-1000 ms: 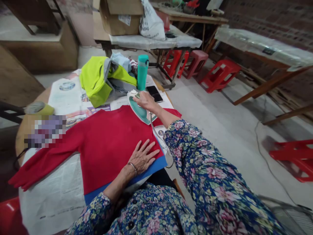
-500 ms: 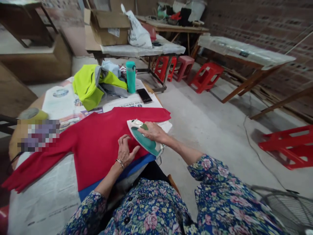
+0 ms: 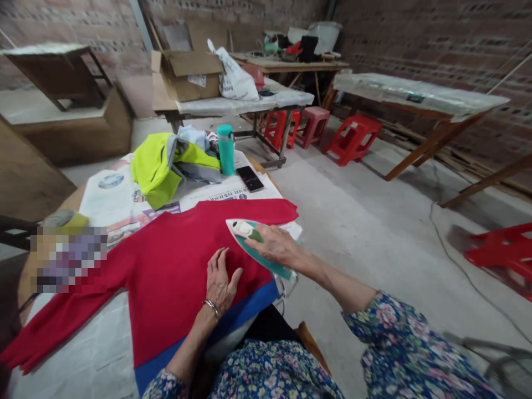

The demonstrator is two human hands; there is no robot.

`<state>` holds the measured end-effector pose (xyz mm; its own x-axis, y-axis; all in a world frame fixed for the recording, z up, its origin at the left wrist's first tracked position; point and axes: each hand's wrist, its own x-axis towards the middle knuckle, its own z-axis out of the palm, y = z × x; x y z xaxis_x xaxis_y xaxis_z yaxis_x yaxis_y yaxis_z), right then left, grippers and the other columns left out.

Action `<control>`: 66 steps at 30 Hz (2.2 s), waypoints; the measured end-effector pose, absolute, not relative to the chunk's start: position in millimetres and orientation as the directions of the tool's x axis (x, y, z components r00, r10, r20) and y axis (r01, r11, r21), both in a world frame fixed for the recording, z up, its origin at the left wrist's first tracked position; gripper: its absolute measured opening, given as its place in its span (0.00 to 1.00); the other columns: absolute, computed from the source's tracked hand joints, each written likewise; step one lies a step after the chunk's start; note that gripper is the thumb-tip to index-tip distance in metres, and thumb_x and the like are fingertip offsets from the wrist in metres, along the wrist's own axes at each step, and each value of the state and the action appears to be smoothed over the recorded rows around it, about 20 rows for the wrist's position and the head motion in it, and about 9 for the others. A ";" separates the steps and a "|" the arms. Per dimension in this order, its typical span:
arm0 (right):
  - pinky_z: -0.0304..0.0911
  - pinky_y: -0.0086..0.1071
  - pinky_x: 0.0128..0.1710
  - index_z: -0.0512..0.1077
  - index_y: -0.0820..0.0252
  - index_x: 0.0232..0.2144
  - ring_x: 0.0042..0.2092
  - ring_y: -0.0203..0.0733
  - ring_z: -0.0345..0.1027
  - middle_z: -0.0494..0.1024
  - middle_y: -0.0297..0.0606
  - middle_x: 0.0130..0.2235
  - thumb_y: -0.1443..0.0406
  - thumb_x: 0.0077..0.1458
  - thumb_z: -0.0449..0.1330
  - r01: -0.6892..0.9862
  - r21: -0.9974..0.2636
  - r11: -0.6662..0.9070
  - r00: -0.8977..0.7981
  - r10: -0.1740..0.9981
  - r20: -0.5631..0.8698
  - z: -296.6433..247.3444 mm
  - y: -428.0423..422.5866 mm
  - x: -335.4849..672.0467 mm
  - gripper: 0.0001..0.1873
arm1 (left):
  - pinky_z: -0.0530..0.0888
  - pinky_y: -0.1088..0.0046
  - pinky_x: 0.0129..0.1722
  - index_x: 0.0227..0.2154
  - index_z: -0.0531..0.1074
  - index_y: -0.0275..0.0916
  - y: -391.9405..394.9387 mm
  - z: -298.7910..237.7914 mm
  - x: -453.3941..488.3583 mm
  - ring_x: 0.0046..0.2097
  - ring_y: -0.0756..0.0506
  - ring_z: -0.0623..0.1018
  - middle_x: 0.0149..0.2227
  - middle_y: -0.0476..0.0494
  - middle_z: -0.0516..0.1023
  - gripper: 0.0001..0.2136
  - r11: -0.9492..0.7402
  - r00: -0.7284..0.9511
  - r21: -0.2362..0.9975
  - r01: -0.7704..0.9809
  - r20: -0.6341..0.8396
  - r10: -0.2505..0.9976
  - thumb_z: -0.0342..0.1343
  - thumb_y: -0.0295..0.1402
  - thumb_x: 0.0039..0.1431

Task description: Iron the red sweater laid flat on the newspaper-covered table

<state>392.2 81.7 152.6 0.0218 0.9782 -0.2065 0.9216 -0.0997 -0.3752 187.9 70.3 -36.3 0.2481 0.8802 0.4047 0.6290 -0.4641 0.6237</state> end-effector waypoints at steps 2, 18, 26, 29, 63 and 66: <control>0.68 0.38 0.46 0.78 0.56 0.48 0.49 0.56 0.79 0.85 0.48 0.44 0.50 0.67 0.65 0.920 -0.352 -0.174 0.098 0.970 -0.222 158.2 105.9 388.6 0.18 | 0.71 0.42 0.66 0.69 0.66 0.39 66.2 -31.3 189.2 0.68 0.31 0.71 0.67 0.26 0.70 0.28 -0.463 0.276 0.612 0.641 0.379 0.883 0.55 0.46 0.71; 0.62 0.33 0.32 0.68 0.54 0.23 0.28 0.44 0.72 0.74 0.36 0.19 0.55 0.71 0.56 0.736 -0.434 -0.519 0.477 0.853 -0.212 172.5 110.9 466.1 0.23 | 0.72 0.42 0.67 0.67 0.68 0.41 66.4 -33.4 199.6 0.66 0.32 0.74 0.65 0.29 0.73 0.24 -0.472 0.303 0.559 0.682 0.372 0.878 0.54 0.44 0.73; 0.63 0.34 0.30 0.68 0.52 0.28 0.25 0.43 0.71 0.75 0.33 0.23 0.53 0.68 0.60 0.812 -0.505 -0.293 0.252 0.956 -0.149 178.8 94.5 431.6 0.17 | 0.81 0.47 0.61 0.62 0.72 0.43 64.9 -32.0 181.5 0.63 0.35 0.77 0.63 0.30 0.74 0.19 -0.592 0.350 0.458 0.663 0.509 0.786 0.54 0.34 0.70; 0.65 0.33 0.34 0.72 0.54 0.32 0.33 0.45 0.76 0.83 0.39 0.34 0.54 0.65 0.63 0.840 -0.512 -0.181 0.116 0.981 -0.157 176.4 89.3 398.4 0.13 | 0.77 0.44 0.65 0.59 0.75 0.44 48.7 -31.5 143.1 0.64 0.34 0.77 0.62 0.31 0.77 0.18 -0.580 0.352 0.298 0.758 0.562 0.748 0.53 0.30 0.69; 0.67 0.36 0.49 0.76 0.63 0.57 0.57 0.56 0.77 0.83 0.53 0.56 0.50 0.75 0.55 0.862 -0.433 0.265 -0.378 0.904 -0.198 180.6 163.7 209.4 0.24 | 0.58 0.47 0.76 0.64 0.72 0.39 -4.3 -22.2 22.6 0.68 0.36 0.73 0.66 0.32 0.75 0.22 0.016 -0.232 0.501 0.865 0.373 0.898 0.47 0.30 0.71; 0.67 0.36 0.51 0.76 0.61 0.58 0.60 0.57 0.76 0.83 0.51 0.58 0.49 0.74 0.56 0.845 -0.431 0.318 -0.450 0.857 -0.251 176.0 145.9 197.7 0.24 | 0.57 0.46 0.76 0.61 0.74 0.41 -5.0 -23.2 20.7 0.68 0.35 0.72 0.66 0.32 0.75 0.20 0.016 -0.230 0.495 0.869 0.374 0.899 0.47 0.30 0.71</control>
<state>197.7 145.9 176.0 -0.4505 0.8568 -0.2510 0.8445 0.3178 -0.4311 20.7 -5.0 -23.2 -0.2296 0.8987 0.3737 0.8688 0.0162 0.4949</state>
